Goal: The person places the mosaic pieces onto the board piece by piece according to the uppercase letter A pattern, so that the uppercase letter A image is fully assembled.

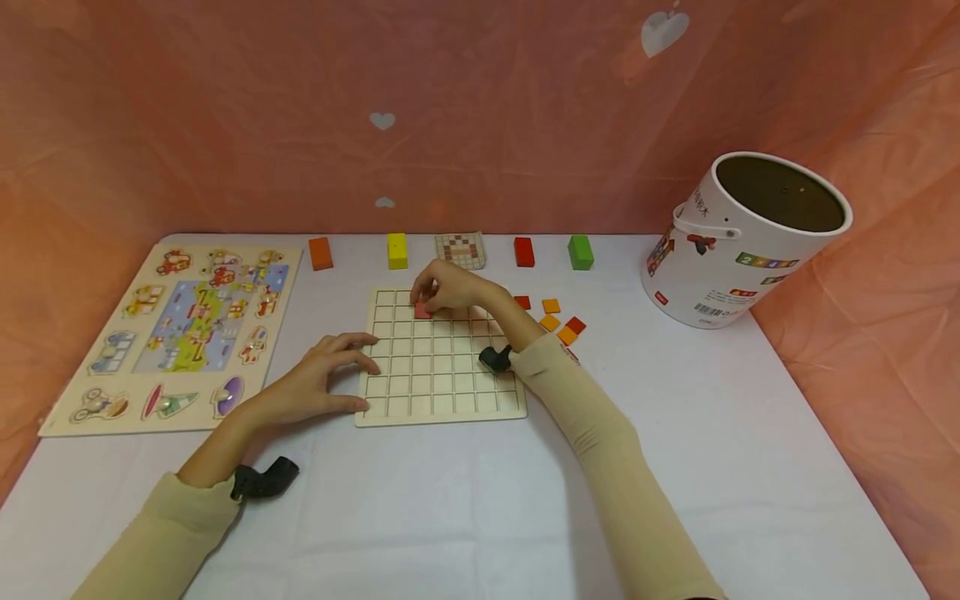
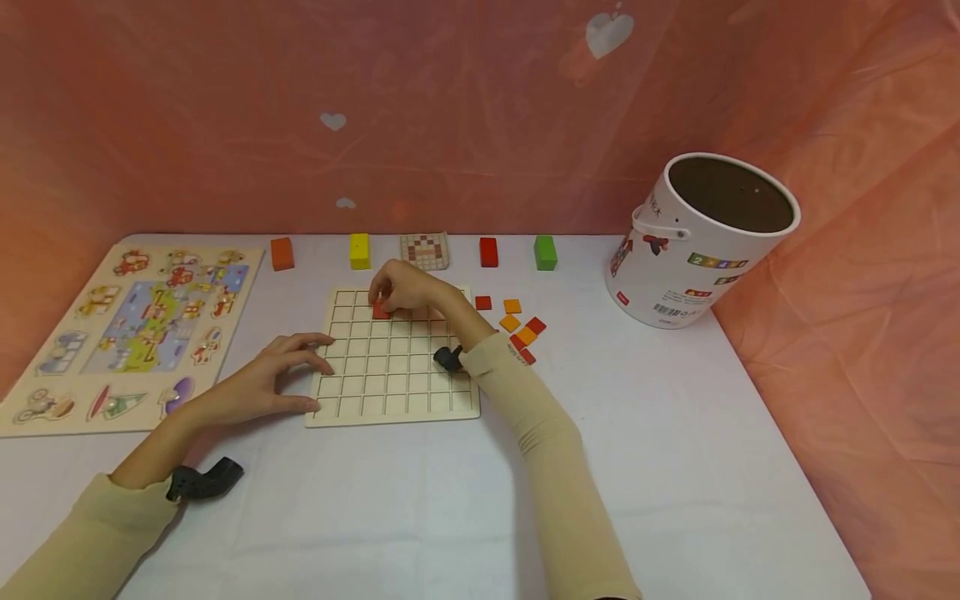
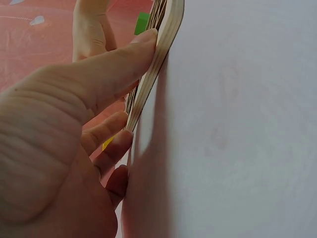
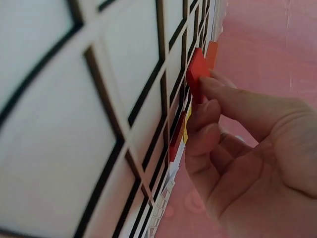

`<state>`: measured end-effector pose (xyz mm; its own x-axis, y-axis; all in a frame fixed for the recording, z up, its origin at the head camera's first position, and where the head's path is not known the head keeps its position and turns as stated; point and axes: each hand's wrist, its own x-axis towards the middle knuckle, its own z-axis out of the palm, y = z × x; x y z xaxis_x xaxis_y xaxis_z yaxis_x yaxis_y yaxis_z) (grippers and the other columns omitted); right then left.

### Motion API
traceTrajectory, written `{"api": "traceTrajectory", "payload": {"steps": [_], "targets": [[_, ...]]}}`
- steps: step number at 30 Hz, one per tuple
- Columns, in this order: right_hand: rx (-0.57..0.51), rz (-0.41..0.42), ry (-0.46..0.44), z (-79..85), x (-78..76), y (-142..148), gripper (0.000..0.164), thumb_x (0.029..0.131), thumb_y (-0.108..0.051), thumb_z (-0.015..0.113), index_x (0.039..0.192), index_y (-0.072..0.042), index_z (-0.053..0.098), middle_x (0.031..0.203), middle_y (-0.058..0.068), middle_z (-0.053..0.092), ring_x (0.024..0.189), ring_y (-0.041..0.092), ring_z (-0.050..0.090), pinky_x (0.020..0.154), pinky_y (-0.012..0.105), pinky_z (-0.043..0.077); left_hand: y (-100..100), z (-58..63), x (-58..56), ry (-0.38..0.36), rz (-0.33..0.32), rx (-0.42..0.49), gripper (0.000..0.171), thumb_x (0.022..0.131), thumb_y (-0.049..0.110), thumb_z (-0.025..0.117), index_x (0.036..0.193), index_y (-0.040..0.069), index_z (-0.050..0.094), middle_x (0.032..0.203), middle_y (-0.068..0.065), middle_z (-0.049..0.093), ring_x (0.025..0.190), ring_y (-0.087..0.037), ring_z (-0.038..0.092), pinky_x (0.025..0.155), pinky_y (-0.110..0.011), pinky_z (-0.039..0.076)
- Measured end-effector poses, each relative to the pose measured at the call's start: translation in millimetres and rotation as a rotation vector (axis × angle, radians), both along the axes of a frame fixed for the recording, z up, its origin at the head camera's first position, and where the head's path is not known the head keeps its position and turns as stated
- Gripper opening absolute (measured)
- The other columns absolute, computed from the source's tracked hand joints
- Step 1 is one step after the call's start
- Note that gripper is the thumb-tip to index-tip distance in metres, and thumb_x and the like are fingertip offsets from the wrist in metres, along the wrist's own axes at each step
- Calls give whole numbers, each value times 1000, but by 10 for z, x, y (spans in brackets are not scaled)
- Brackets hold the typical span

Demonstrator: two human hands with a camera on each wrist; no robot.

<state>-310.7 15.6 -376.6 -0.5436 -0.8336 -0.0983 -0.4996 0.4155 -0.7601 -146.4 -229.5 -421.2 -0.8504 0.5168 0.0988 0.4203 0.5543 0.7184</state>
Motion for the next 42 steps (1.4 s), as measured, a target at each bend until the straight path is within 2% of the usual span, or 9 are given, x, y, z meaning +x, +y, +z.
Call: {"api": "traceTrajectory", "payload": {"steps": [6,12,18,23,27,31,35,38,42], "targets": [[12,-14,11,-16,5,23,17,87,11,65,103,9,70,100,17,69,82,19,53,75,25,46,8,3,-8,-15,1,-5,36,78,23,86,109,16,69,149,-16,41,137,-45,30,106,-71,18],[-32,-50,41,42,-9,229,19,91,4,65,109,8,68,99,14,67,88,25,61,78,28,52,30,-1,-13,-21,-3,-3,36,78,22,86,109,15,69,149,-17,41,137,-46,30,106,-72,18],[-86,-101,38,136,-9,786,27,91,3,65,117,11,64,107,22,67,97,32,63,88,38,53,36,9,-20,-20,-7,-2,36,79,23,86,110,15,69,149,-17,40,138,-47,29,106,-72,17],[-31,-231,-14,108,36,1368,30,92,0,66,121,9,63,116,23,66,108,34,60,98,46,49,28,13,-22,-22,-8,-3,36,79,23,86,110,15,69,149,-17,41,138,-46,29,106,-72,18],[0,-304,-43,38,106,1766,33,90,1,67,122,7,62,122,23,63,112,36,55,102,50,45,15,7,-19,-22,-7,0,36,79,24,86,110,15,69,149,-17,41,138,-46,29,106,-72,18],[22,-310,-43,-27,177,2038,34,89,2,69,123,6,63,124,22,63,111,36,54,98,48,46,-2,-6,-11,-23,-4,5,35,79,23,86,110,16,69,149,-17,40,138,-46,29,105,-73,18],[17,-277,-70,-94,203,2226,36,88,4,68,123,5,62,124,21,63,111,34,55,99,46,45,-12,-13,-7,-22,-2,8,35,79,23,86,110,17,69,149,-17,41,137,-46,30,105,-72,19],[2,-260,-83,-126,203,2309,38,85,7,68,123,5,62,123,21,64,112,33,55,100,45,43,-12,-10,-5,-20,-1,13,35,79,23,86,110,16,69,149,-17,41,137,-45,30,105,-72,18],[-7,-236,-83,-161,192,2346,37,85,7,69,122,5,63,122,21,64,110,33,56,97,39,46,-8,-8,-4,-24,-3,21,36,79,23,85,110,16,69,149,-16,41,138,-45,30,105,-72,18]]}}
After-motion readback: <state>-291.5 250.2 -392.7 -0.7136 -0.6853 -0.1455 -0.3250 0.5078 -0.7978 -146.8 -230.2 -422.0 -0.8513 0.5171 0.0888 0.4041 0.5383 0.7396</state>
